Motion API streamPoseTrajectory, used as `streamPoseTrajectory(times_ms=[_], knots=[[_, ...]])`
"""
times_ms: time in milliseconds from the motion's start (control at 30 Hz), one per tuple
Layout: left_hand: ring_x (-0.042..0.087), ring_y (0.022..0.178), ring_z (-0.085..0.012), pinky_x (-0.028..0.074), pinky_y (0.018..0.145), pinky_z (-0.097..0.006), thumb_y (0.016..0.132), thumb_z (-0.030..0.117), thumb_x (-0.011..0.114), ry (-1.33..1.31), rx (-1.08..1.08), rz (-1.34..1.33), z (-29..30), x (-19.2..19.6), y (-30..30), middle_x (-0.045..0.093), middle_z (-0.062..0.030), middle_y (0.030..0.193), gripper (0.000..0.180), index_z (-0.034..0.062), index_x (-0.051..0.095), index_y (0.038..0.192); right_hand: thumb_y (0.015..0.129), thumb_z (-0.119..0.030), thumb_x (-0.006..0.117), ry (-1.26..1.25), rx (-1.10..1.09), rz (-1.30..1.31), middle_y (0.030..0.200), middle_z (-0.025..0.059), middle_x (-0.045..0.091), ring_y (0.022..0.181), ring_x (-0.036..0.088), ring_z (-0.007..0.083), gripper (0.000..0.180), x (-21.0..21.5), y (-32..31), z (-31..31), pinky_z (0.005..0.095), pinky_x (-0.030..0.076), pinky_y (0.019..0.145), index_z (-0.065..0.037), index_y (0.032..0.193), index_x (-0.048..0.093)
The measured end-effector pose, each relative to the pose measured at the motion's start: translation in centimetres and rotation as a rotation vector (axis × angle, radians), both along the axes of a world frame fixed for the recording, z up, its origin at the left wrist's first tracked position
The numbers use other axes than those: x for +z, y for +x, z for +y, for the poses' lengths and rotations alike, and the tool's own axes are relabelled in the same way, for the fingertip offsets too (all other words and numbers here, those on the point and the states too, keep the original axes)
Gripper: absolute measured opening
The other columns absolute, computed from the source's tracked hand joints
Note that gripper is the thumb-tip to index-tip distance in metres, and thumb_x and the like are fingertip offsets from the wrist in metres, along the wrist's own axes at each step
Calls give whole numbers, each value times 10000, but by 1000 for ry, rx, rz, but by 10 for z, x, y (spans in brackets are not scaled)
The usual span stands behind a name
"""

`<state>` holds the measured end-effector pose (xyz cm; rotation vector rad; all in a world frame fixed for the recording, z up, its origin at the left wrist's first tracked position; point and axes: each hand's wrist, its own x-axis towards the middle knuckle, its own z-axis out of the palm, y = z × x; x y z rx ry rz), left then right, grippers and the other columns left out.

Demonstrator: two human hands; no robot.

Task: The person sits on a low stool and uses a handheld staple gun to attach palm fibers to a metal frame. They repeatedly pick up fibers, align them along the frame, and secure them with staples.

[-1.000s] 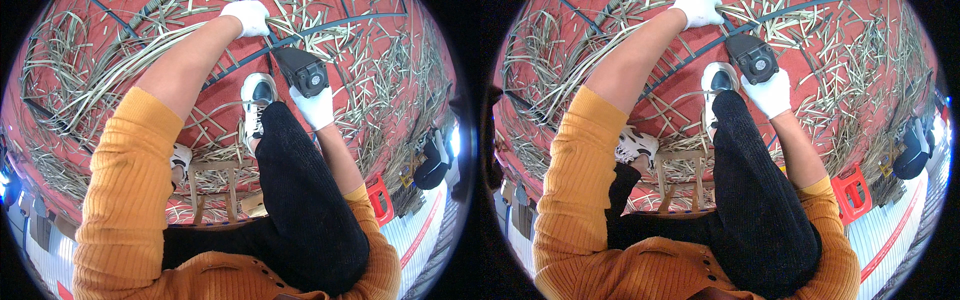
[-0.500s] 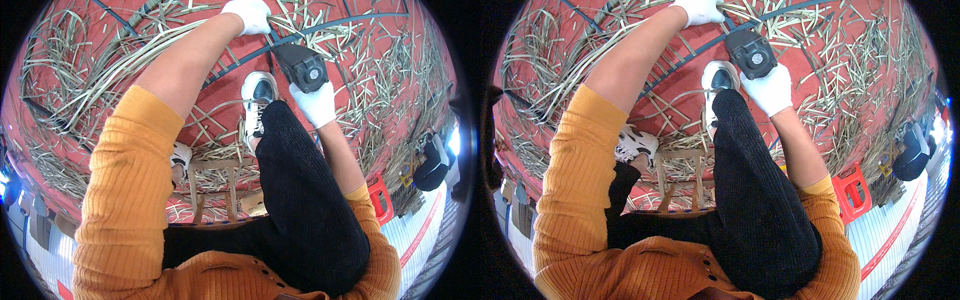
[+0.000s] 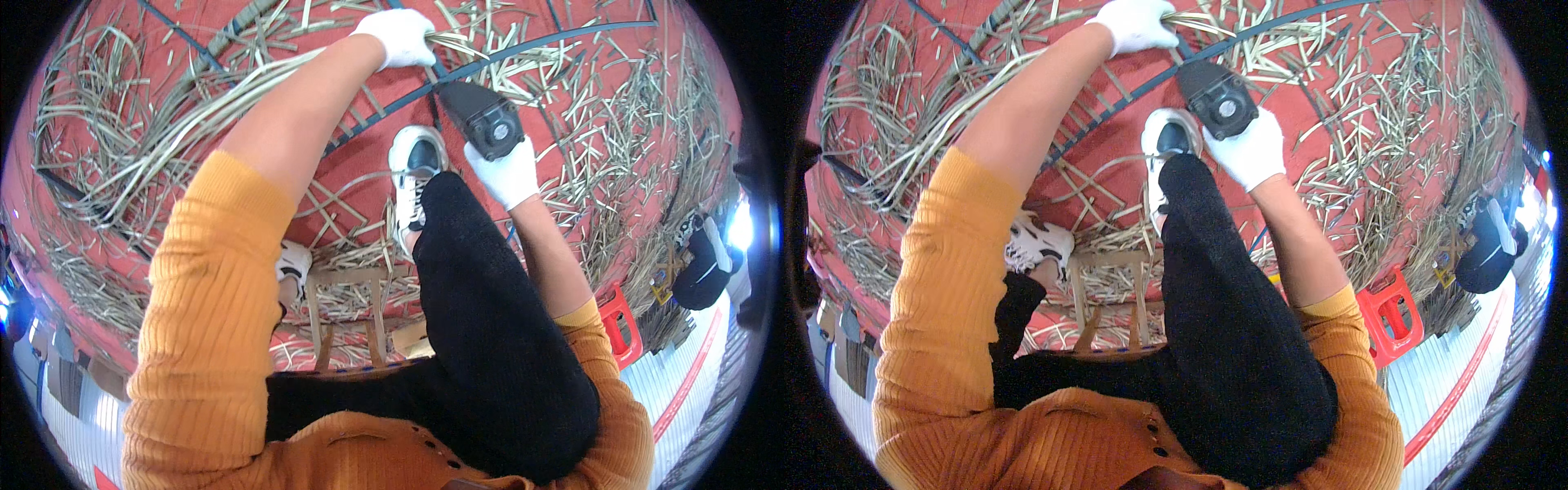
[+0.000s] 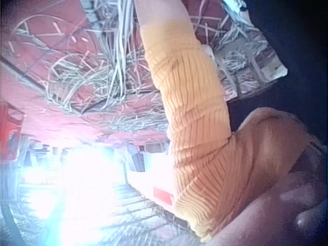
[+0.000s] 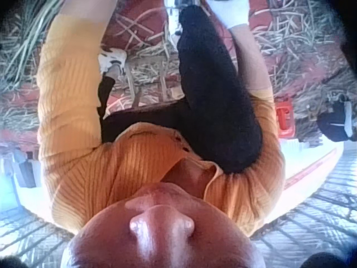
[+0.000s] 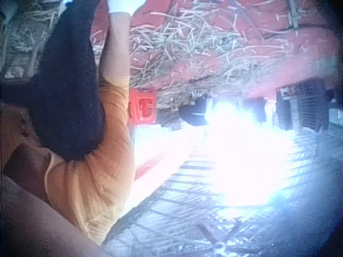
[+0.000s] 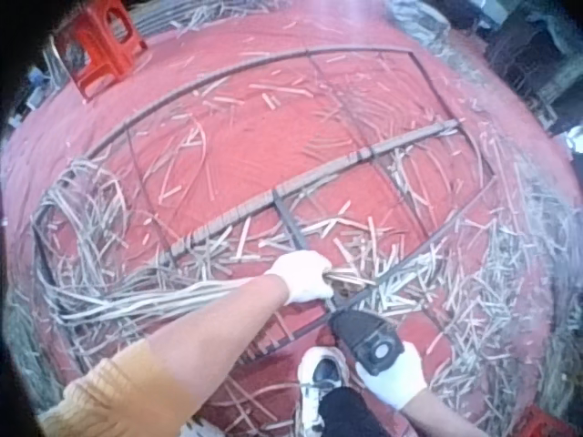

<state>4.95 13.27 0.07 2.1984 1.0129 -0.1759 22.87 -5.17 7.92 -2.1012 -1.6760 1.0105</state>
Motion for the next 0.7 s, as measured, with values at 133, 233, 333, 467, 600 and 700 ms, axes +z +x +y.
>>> streamPoseTrajectory(times_ms=[133,233,333,467,600,700], knots=[[634,995,-351,486,892,-414,914,507,594,-110,124,-371,0,-7,-12,664,-199,1046,470,60,641,1051,748,-179,784,-45,-185,223,834,106,745,794,741,233,218,2,-3,-4,349,575,685,-49,910,720],[630,982,-355,488,876,-427,965,443,542,-181,140,-350,0,-7,-19,658,-203,1021,401,63,640,1043,747,-172,787,-96,-277,284,837,102,748,795,742,209,226,2,-5,-10,338,573,685,-37,915,719],[639,977,-370,493,874,-438,982,370,516,57,169,-274,-2,1,-18,662,-194,1009,337,59,615,1068,742,-195,800,-107,-263,267,851,111,749,791,742,206,267,5,-3,-19,338,572,686,-27,934,721],[648,985,-368,505,873,-460,954,299,551,136,216,-280,-7,16,-20,678,-182,1004,286,70,600,1119,744,-209,803,-157,-295,271,857,109,751,799,741,195,278,7,1,-27,334,571,690,-26,936,723],[663,983,-353,516,875,-415,899,262,616,72,105,-268,-17,26,-27,686,-199,1025,325,50,635,1144,746,-211,799,-165,-299,287,855,109,751,809,742,200,269,10,-2,-27,327,569,698,-27,928,725],[670,976,-349,519,874,-414,873,259,645,-48,11,-168,-19,27,-24,699,-185,1014,310,65,682,1113,789,-123,731,-181,-262,281,886,76,710,780,679,155,227,13,-4,-25,312,545,692,-10,978,672]])
